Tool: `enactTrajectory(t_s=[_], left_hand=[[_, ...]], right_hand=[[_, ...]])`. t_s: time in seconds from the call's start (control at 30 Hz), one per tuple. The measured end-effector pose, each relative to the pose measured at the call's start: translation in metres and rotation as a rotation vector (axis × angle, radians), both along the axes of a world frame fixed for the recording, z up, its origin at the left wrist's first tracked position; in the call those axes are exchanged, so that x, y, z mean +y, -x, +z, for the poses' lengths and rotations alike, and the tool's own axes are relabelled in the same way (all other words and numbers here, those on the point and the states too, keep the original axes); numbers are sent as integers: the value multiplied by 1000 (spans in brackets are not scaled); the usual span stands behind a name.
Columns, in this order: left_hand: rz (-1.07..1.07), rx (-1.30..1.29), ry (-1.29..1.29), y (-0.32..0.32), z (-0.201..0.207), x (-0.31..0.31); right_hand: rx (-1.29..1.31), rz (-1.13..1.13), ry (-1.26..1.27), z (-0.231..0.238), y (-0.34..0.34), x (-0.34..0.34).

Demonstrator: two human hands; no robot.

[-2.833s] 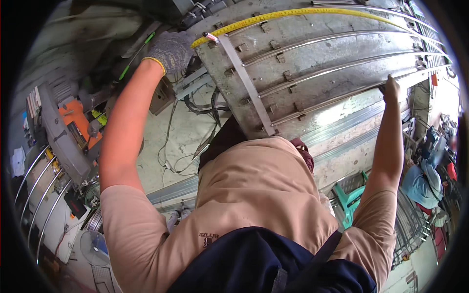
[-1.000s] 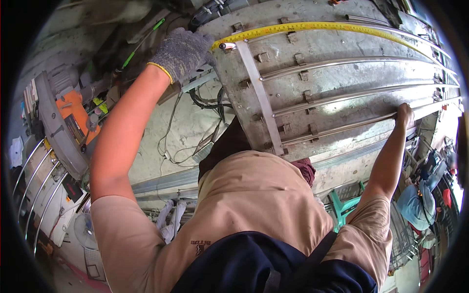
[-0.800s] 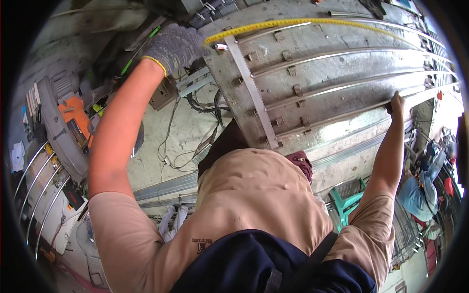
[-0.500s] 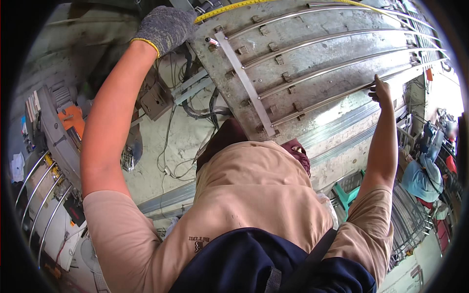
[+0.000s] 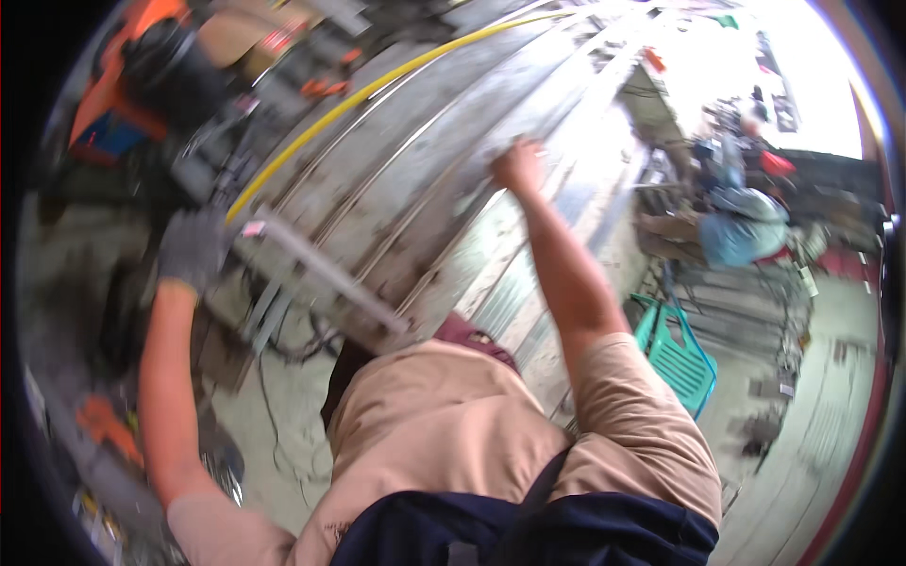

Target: The recorder uses a measuring tape to measure the dimensions of a metal gate or fence structure on a fabrication floor.

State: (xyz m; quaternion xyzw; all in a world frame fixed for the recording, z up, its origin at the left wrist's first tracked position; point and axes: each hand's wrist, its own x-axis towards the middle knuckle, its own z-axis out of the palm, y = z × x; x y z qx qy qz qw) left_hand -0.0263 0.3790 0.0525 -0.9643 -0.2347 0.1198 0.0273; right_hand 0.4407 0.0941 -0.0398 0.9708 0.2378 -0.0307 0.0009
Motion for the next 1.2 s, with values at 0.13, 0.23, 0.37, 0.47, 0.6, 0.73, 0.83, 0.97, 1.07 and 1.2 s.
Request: enactTrajectory(t_s=[0.13,0.23,0.37,0.47,0.6,0.73,0.83,0.97,1.07,1.2], left_hand=[[-53,80,-86,5,-17,-12],[-89,45,-164,7,-32,-15],[-52,-86,-134,3,-55,-16],[27,-246,40,13,-71,-18],[-59,-97,-74,26,-84,-20],[-43,19,-84,24,-83,-19],[-57,41,-93,22,-81,-16],[-49,10,-93,21,-86,-12],[-57,-3,-119,22,-91,-10],[-62,-13,-103,23,-91,-9]], right_hand=[[71,5,40,35,38,5],[80,10,51,42,50,4],[-47,-8,-1,4,50,-1],[26,-145,-90,-30,50,-1],[-123,-7,-114,-38,70,4],[-98,-78,-159,-28,80,17],[-78,-74,-98,-28,79,20],[-80,-52,-94,-34,76,17],[-60,-67,-80,-35,76,18],[-109,-41,-79,-31,81,22]])
